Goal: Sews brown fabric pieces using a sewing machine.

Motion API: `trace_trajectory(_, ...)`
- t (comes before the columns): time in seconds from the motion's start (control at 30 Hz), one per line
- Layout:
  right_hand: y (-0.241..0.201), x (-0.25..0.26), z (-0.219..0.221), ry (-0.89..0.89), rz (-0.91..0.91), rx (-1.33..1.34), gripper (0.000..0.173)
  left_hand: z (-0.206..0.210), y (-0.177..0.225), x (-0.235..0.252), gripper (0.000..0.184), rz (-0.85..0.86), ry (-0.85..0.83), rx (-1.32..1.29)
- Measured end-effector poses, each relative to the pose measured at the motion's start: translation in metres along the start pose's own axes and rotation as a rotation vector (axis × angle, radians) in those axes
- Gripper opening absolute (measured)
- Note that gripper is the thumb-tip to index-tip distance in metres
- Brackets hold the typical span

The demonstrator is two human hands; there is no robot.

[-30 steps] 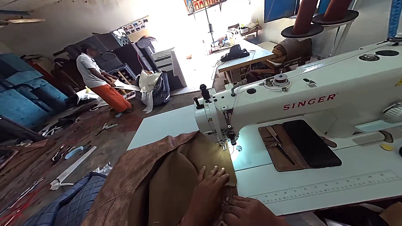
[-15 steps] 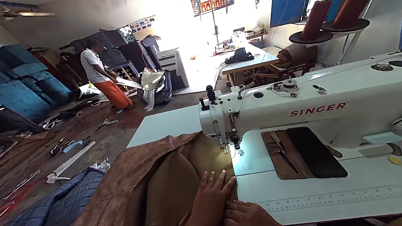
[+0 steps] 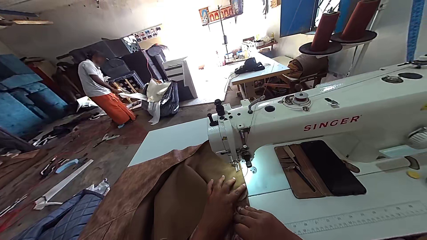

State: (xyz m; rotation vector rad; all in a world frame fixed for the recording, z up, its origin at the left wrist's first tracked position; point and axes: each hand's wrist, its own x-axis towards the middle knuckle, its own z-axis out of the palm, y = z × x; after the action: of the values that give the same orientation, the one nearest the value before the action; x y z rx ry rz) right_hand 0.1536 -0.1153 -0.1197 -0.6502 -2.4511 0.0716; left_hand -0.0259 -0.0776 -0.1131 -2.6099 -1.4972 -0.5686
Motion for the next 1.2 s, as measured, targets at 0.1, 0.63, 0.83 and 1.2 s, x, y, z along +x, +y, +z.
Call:
trace_trajectory(0.1, 0.007, 0.003, 0.005, 0.018, -0.021, -0.04, 0.013, 0.002, -0.007, 0.008, 0.046, 0.0, -0.004, -0.005)
trace_trajectory(0.63, 0.012, 0.014, 0.017, 0.072, -0.072, -0.128, 0.016, 0.0, -0.043, 0.029, 0.025, 0.198, 0.038, -0.065)
trace_trajectory(0.83, 0.014, 0.012, 0.018, 0.093, -0.123, -0.163, 0.014, -0.006, -0.021, 0.025, 0.027, 0.081, 0.008, 0.057)
trace_trajectory(1.2, 0.014, 0.012, 0.019, 0.06, -0.115, -0.161, 0.013, -0.007, -0.004, 0.021, 0.034, -0.135, -0.114, -0.073)
